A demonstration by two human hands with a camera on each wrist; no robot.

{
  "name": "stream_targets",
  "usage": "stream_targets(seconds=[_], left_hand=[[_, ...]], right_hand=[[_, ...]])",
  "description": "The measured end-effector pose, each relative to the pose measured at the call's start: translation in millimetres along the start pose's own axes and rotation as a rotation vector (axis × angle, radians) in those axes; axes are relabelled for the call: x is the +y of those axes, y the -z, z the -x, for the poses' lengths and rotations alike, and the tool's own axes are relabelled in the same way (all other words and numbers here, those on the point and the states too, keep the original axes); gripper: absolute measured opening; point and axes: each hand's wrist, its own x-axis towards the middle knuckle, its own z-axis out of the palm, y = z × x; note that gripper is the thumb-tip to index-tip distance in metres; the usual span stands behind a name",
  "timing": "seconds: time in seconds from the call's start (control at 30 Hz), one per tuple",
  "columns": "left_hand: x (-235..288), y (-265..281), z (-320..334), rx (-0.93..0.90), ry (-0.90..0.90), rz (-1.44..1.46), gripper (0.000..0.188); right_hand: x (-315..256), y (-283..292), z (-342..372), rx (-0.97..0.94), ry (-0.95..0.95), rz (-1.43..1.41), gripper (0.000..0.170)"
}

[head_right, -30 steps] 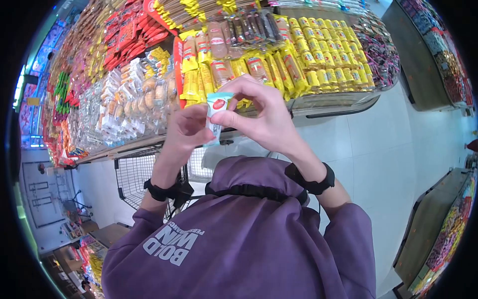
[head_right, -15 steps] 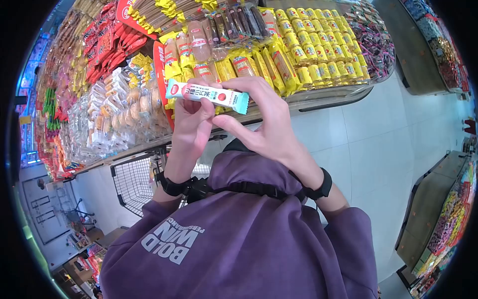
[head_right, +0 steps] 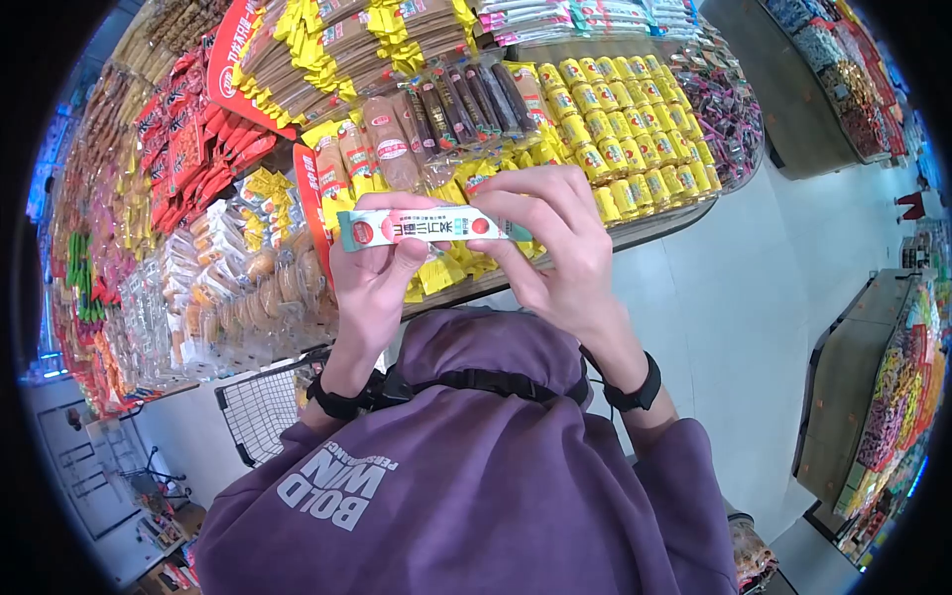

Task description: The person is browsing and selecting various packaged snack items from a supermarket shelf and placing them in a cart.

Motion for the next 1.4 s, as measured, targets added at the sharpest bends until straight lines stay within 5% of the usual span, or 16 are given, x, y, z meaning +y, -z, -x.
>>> stream_targets(seconds=[0.27, 0.4, 0.73, 0.87, 1.4], left_hand=[[-6, 22, -14, 0.012, -0.285, -0.174, 0.021], [-1, 14, -15, 0.168, -0.245, -0.016, 0.037], [-30, -42, -38, 0.418, -0.175, -0.128, 0.026], [-31, -71, -65, 0.358, -0.176, -0.326, 0.032], [-78, -160, -109, 0.469, -0.207, -0.177, 0.036]], right_hand=[[-4, -19, -23, -0.130, -0.036, -0.119, 0.027], [1, -30, -30, -0.119, -0.090, -0.264, 0.022], [54, 12, -52, -0.371, -0.172, -0.457, 0.028], [92, 34, -45, -0.350, -0.234, -0.537, 0.025], [174, 111, -51, -0.413, -0.102, -0.479, 0.024]])
